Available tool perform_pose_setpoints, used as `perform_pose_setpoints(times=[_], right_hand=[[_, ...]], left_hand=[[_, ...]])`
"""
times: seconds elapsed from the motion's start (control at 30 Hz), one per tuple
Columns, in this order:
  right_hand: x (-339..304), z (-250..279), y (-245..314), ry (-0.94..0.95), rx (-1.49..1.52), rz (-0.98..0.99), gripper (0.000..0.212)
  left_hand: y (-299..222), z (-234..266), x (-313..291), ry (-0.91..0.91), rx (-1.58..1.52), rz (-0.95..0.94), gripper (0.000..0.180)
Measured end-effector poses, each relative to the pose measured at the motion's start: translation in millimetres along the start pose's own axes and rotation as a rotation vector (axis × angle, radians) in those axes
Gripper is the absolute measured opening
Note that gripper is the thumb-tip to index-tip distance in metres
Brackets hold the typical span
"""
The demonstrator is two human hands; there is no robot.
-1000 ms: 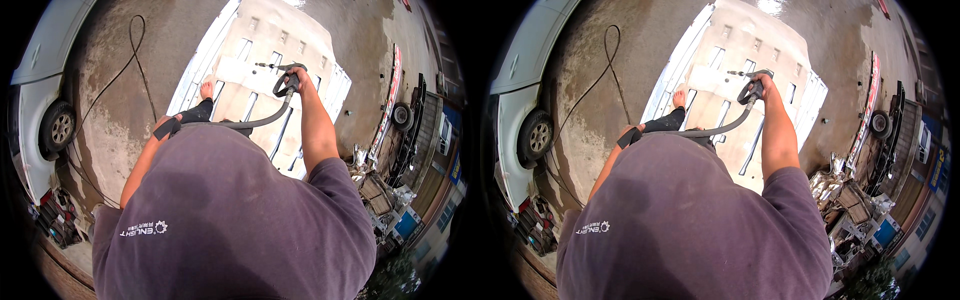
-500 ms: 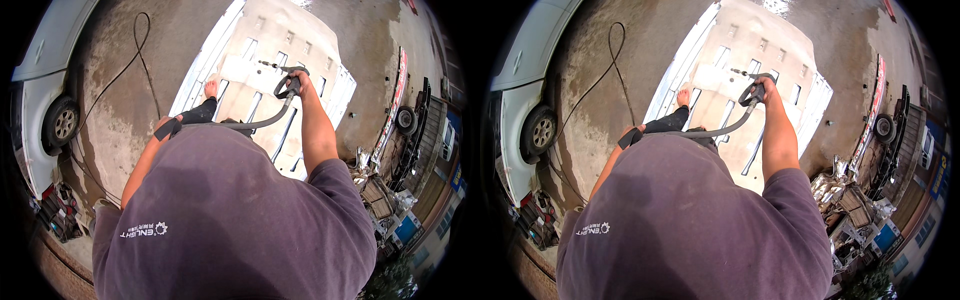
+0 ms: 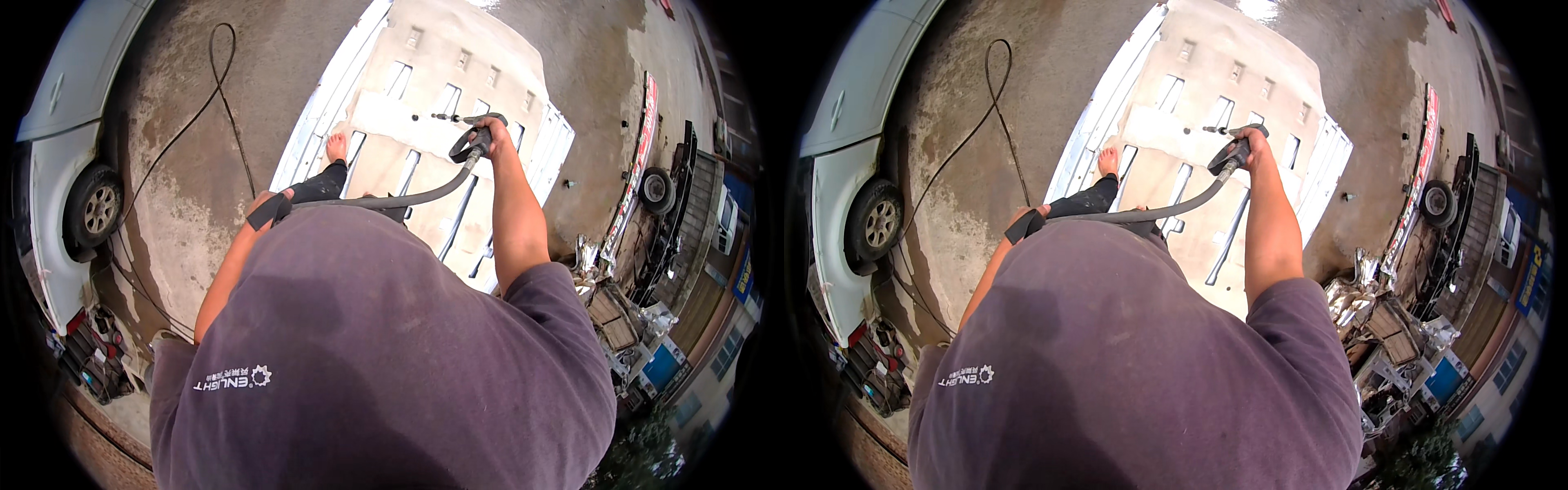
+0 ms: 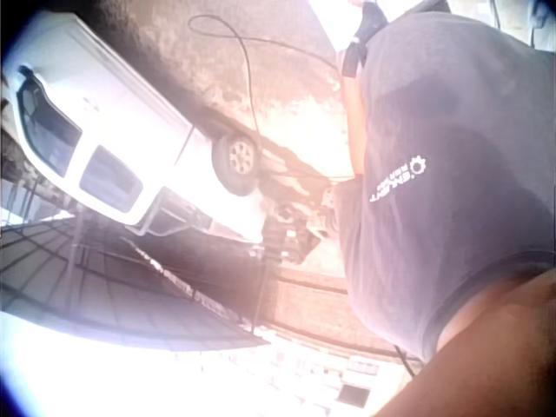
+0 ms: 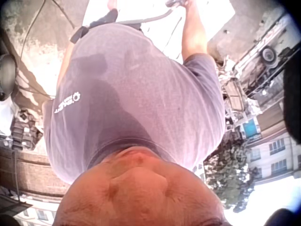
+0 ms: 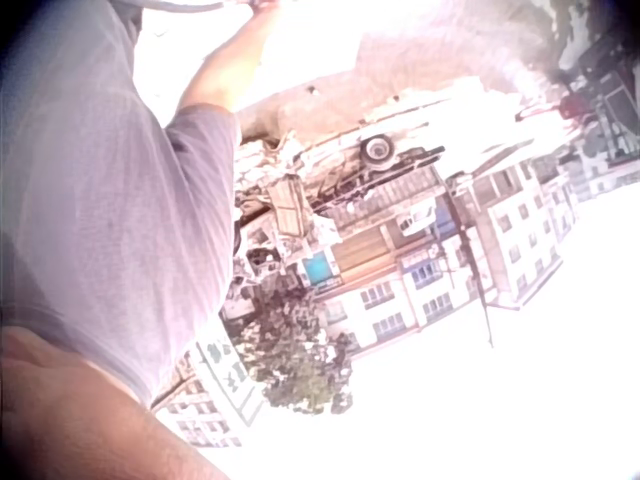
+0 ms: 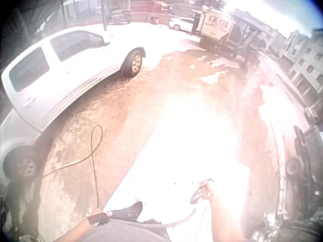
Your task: The person uses a high-pressure water spray gun to clean a large, light-colored metal car panel lying on the ground. They systematically move the spray nozzle across the surface to remove dirt and debris.
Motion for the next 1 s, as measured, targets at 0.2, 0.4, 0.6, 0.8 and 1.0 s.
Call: perform_pose_setpoints(times=[0.2,0.4,0.6,0.8,1.0], right_hand=[[9.2,1.1,5.6,-0.02,0.053,-0.02,0.016],[9.2,-13.4,12.4,-0.05,0.039,-0.038,0.017],[15.9,-29.0,32.8,-0.006,0.088,0.078,0.015],[17.2,-41.5,56.2,0.041,0.107,0.164,0.014],[21.4,-33.9,37.4,-0.077,0.134,0.061,0.014]], left_hand=[[0.6,3.9,10.9,0.067,-0.015,-0.044,0.057],[-10.7,11.9,15.0,-0.023,-0.024,0.043,0.057],[-20.2,25.3,23.3,0.037,-0.009,-0.076,0.055],[-32.6,46.0,45.7,0.006,0.114,-0.354,0.053],[-39.2,62.2,63.7,0.134,0.045,-0.126,0.055]])
Point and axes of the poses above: each hand's wrist, its own x-axis towards the middle knuckle, its own z-axis out of the back of the hand, y = z × x, the point moved 5 cm from there along x, towards the middle knuckle, and after that the axes turned 8 degrees about z, right-handed, at the moved point
